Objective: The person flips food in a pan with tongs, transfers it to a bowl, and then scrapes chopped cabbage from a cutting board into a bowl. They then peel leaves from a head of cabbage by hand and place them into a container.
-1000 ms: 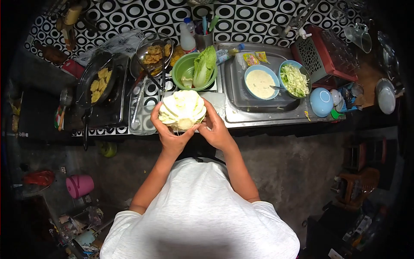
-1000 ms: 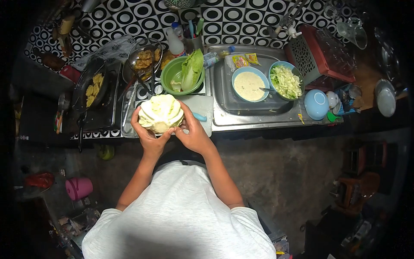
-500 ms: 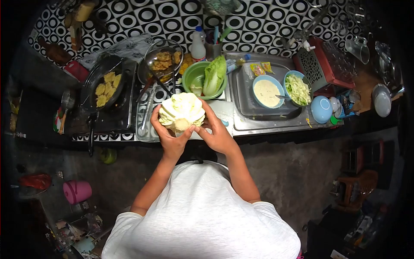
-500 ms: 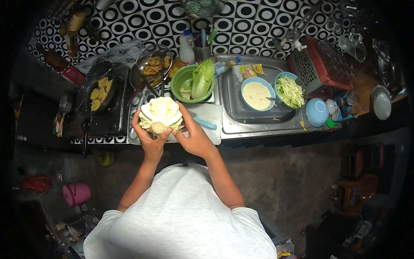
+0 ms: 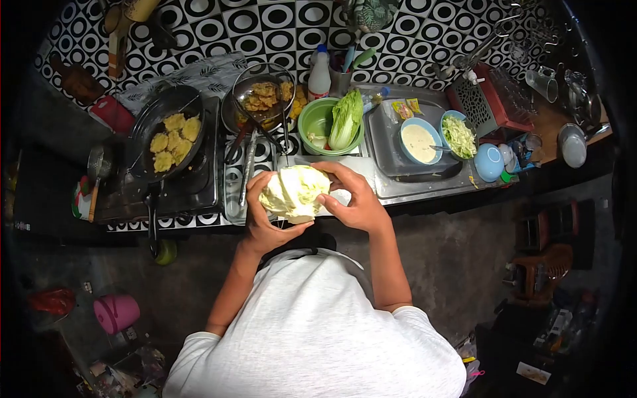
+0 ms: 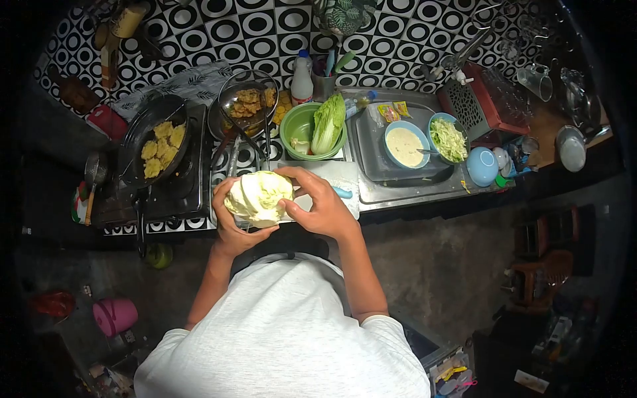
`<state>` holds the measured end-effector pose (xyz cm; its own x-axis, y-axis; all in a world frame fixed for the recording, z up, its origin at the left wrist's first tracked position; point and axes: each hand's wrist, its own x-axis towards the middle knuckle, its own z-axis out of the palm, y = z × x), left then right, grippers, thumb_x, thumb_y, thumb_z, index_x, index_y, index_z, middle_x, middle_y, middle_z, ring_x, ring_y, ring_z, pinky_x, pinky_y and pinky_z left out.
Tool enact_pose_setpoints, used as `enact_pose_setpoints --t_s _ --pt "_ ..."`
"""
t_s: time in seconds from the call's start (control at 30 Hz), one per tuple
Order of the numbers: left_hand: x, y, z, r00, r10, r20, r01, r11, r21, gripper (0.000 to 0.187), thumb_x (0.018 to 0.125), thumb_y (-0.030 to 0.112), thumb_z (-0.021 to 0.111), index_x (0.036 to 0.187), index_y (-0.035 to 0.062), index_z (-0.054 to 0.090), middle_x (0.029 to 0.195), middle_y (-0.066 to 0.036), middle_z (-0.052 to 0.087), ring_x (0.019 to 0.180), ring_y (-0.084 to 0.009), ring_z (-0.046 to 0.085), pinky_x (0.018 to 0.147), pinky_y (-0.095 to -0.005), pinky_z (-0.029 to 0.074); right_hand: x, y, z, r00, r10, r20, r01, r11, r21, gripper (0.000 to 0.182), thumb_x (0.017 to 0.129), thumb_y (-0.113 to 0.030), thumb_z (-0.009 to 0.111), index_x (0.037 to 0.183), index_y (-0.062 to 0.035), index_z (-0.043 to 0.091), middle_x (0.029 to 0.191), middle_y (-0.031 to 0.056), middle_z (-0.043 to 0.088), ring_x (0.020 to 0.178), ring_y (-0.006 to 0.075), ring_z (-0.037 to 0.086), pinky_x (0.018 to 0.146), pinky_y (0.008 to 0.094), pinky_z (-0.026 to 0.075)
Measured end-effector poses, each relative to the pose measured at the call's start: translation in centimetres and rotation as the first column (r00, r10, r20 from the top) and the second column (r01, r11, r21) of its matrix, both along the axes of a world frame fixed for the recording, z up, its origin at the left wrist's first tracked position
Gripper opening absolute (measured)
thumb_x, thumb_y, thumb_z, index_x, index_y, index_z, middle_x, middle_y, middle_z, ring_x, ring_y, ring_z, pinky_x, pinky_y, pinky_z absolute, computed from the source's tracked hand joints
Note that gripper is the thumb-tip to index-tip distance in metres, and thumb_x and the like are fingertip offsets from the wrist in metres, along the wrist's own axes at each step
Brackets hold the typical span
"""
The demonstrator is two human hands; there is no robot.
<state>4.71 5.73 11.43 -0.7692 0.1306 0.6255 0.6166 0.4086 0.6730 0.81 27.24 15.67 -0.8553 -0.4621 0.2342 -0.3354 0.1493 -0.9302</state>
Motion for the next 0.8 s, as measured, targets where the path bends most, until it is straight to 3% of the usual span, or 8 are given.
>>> enact_pose_setpoints --t_s 0.13,0.23,0.33,0.43,0.67,0.73,0.8 --pt "-0.1 -0.9 -0.1 1.000 -0.004 -0.028 0.004 1.000 -0.014 0.102 0.057 0.004 0.091 0.137 0.0097 0.029 0.136 -0.022 0.035 0.127 -0.0376 0.042 0.104 -0.0458 0.041 0.8 -1.5 0.0 0.997 -0.051 -0.065 0.047 0.997 -0.054 0.051 0.081 -0.005 0.067 0.130 -0.0034 0.053 0.128 0.0152 0.058 0.115 0.0288 0.059 0.097 0.0389 0.049" --pt "-0.4 -1.0 0.0 0.994 0.079 -0.070 -0.084 0.994 -0.064 0.096 0.058 -0.003 0.087 0.135 0.0111 0.031 0.138 -0.023 0.034 0.128 -0.0412 0.041 0.105 -0.0484 0.041 1.0 -2.4 -0.2 0.975 -0.069 -0.212 0.055 0.996 -0.068 0.048 0.080 -0.003 0.066 0.126 -0.0036 0.054 0.127 0.0157 0.057 0.117 0.0315 0.056 0.102 0.0403 0.044" --pt "-1.0 -1.1 -0.8 0.991 0.086 -0.105 -0.084 0.996 0.020 0.092 0.059 -0.006 0.084 0.133 0.0106 0.032 0.139 -0.023 0.033 0.131 -0.0435 0.039 0.106 -0.0496 0.041 1.7 -3.3 0.5 0.943 -0.077 -0.323 0.075 0.997 -0.018 0.047 0.079 -0.002 0.066 0.124 -0.0042 0.054 0.125 0.0158 0.056 0.118 0.0332 0.054 0.103 0.0406 0.041" --pt "-0.8 -1.3 -1.2 0.991 0.033 -0.128 -0.034 0.999 -0.005 0.089 0.060 -0.007 0.083 0.132 0.0126 0.035 0.140 -0.022 0.032 0.133 -0.0447 0.037 0.108 -0.0519 0.040 2.7 -3.7 1.3 0.946 -0.163 -0.279 0.157 0.987 -0.045 0.042 0.079 -0.005 0.069 0.119 -0.0034 0.057 0.119 0.0157 0.055 0.115 0.0328 0.054 0.098 0.0392 0.043" --pt "-0.4 -1.5 -2.2 0.986 -0.082 -0.145 0.073 0.995 -0.071 0.085 0.061 -0.009 0.082 0.130 0.0184 0.041 0.141 -0.020 0.028 0.136 -0.0458 0.034 0.109 -0.0525 0.041 3.3 -2.3 2.7 0.969 -0.132 -0.207 0.163 0.977 0.138 0.026 0.083 -0.010 0.070 0.106 -0.0009 0.062 0.107 0.0144 0.056 0.103 0.0313 0.056 0.089 0.0383 0.046" --pt "-0.3 -1.1 -2.2 0.983 -0.078 -0.168 0.066 0.995 -0.076 0.086 0.061 -0.010 0.081 0.132 0.0156 0.039 0.143 -0.020 0.026 0.136 -0.0463 0.034 0.109 -0.0529 0.041 3.2 -1.9 2.1 0.956 -0.134 -0.261 0.176 0.974 0.142 0.024 0.083 -0.007 0.070 0.105 0.0005 0.062 0.107 0.0144 0.058 0.103 0.0292 0.059 0.088 0.0355 0.047" --pt "-0.2 -0.5 -2.2 0.987 -0.040 -0.155 0.038 0.999 -0.013 0.089 0.062 -0.010 0.081 0.135 0.0121 0.036 0.145 -0.021 0.026 0.136 -0.0451 0.036 0.109 -0.0518 0.040 3.3 -2.0 1.9 0.947 -0.160 -0.280 0.205 0.969 0.141 0.021 0.084 -0.007 0.068 0.102 -0.0007 0.061 0.103 0.0143 0.057 0.100 0.0324 0.057 0.088 0.0388 0.046"
